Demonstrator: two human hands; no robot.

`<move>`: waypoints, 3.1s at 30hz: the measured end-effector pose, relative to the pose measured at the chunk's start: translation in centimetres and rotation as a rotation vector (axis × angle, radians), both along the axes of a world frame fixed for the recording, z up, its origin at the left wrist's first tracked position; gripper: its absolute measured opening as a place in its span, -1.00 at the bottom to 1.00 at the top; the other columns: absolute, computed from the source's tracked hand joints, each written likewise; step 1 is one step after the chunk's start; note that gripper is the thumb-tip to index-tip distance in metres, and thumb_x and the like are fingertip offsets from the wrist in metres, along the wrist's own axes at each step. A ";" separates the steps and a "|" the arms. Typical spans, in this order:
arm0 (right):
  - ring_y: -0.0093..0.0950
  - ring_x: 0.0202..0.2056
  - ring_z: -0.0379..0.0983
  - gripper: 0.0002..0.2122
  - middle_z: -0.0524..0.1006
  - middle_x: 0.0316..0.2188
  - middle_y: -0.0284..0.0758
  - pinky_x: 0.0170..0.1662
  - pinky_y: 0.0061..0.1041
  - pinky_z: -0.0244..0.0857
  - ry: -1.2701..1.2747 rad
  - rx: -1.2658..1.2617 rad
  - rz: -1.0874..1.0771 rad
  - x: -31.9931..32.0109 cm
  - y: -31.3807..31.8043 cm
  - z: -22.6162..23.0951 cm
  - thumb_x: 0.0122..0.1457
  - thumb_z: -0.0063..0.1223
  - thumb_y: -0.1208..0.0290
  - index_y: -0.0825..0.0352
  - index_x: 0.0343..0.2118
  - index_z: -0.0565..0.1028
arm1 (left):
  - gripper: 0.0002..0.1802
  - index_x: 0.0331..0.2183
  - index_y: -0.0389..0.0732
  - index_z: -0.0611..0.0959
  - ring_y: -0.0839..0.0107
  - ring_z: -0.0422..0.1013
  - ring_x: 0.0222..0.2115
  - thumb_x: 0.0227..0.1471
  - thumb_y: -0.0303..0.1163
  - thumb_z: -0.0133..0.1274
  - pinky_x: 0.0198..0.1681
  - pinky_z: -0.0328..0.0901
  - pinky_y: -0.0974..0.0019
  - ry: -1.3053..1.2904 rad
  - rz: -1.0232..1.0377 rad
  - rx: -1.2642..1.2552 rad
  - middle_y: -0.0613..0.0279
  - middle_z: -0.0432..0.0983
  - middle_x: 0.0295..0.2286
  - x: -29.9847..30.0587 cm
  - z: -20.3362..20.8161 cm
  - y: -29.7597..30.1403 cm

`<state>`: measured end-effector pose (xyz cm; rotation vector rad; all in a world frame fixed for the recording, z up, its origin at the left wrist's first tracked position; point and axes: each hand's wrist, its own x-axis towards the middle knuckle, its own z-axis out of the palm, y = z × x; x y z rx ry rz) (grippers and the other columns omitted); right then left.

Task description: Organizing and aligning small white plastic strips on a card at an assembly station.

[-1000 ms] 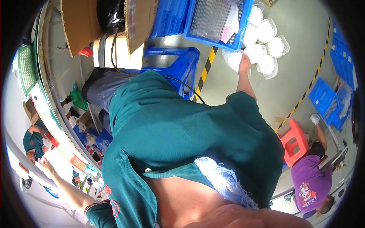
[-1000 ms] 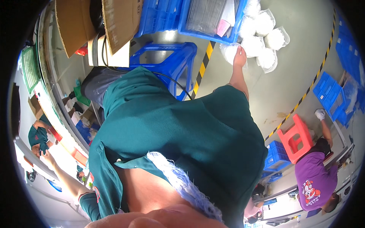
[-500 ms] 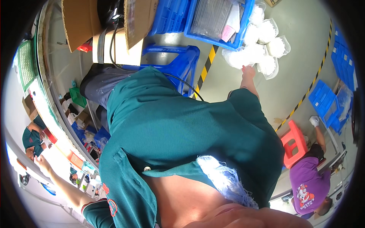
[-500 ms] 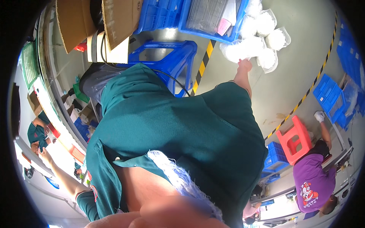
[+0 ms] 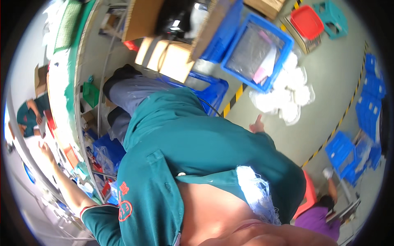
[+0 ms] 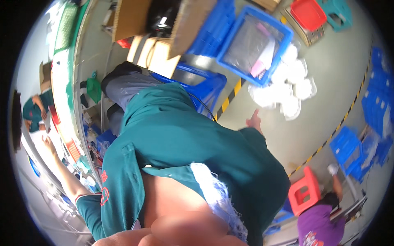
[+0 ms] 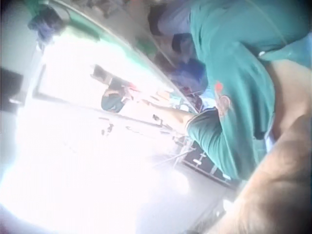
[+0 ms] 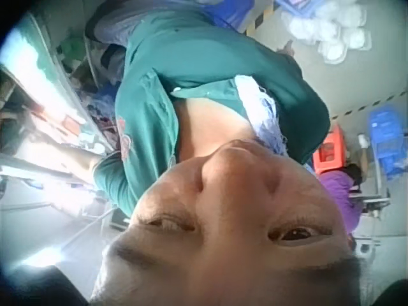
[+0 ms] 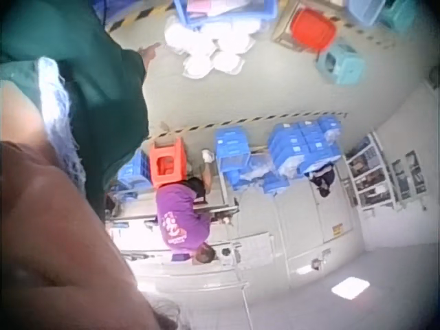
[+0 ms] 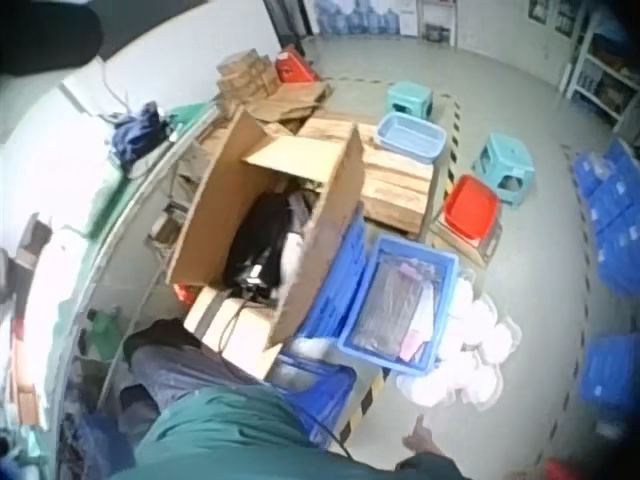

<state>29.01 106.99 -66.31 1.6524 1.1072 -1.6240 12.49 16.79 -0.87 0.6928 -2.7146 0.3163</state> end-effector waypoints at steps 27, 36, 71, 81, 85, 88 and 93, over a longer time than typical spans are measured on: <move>-0.66 -0.55 0.36 -0.79 0.48 -0.51 -0.34 -0.58 -0.77 0.16 1.350 -0.194 0.351 -30.8 -11.9 37.5 0.20 -0.17 0.37 0.39 -0.24 0.43 | 0.00 -0.08 -0.40 0.33 0.20 0.50 -0.44 -0.26 0.35 -0.04 -0.39 0.38 0.23 -0.645 -0.629 0.355 0.02 0.52 -0.49 -27.8 -36.5 57.3; -0.57 -0.54 0.39 -0.79 0.45 -0.45 -0.29 -0.59 -0.73 0.18 1.233 -0.164 0.268 -29.9 -12.1 36.7 0.22 -0.20 0.38 0.39 -0.18 0.37 | -0.13 0.08 -0.24 0.16 -0.01 0.30 -0.21 -0.27 -0.22 0.15 -0.17 0.27 0.10 -0.239 -0.791 0.675 -0.17 0.30 -0.25 -27.8 -36.1 58.6; -0.48 -0.65 0.45 -0.83 0.51 -0.61 -0.42 -0.60 -0.57 0.32 2.451 -0.730 1.838 -31.6 -68.9 45.9 -0.06 0.11 0.41 0.20 -0.34 0.54 | -0.44 -0.13 -0.25 0.47 0.12 0.33 -0.11 -0.18 -0.13 0.05 -0.08 0.24 0.20 -1.017 -0.167 1.172 -0.04 0.42 -0.18 -1.9 -43.4 23.8; -0.56 -0.74 0.34 -0.78 0.43 -0.73 -0.44 -0.66 -0.62 0.21 2.291 -0.807 1.724 -32.0 -69.4 45.4 -0.13 0.18 0.48 0.23 -0.34 0.55 | -0.57 -0.20 -0.26 0.51 0.14 0.38 -0.18 -0.13 -0.24 0.01 -0.15 0.27 0.24 -0.757 -0.013 1.223 -0.02 0.46 -0.25 -0.8 -44.3 20.7; -0.56 -0.75 0.34 -0.82 0.45 -0.72 -0.38 -0.67 -0.64 0.19 2.308 -0.807 1.705 -31.9 -69.8 45.4 -0.09 0.14 0.49 0.25 -0.34 0.54 | -0.62 -0.22 -0.27 0.52 0.14 0.40 -0.21 -0.11 -0.28 0.00 -0.17 0.28 0.26 -0.576 0.060 1.252 -0.02 0.48 -0.29 0.5 -44.8 20.7; -0.54 -0.75 0.35 -0.86 0.47 -0.69 -0.35 -0.66 -0.62 0.19 2.394 -0.678 1.689 -31.6 -69.4 45.2 -0.03 0.10 0.46 0.26 -0.36 0.52 | -0.66 -0.24 -0.27 0.54 0.15 0.42 -0.23 -0.10 -0.31 -0.01 -0.19 0.29 0.28 -0.384 0.050 1.337 -0.01 0.49 -0.31 2.3 -41.9 20.8; -0.65 -0.73 0.33 -0.87 0.44 -0.73 -0.39 -0.65 -0.67 0.16 2.253 -0.680 1.561 -32.9 -68.8 44.2 0.03 0.08 0.45 0.27 -0.33 0.49 | -0.68 -0.17 -0.29 0.52 0.21 0.46 -0.32 0.02 -0.37 -0.08 -0.17 0.29 0.28 -0.092 -0.668 1.492 0.09 0.53 -0.33 8.5 -26.4 19.1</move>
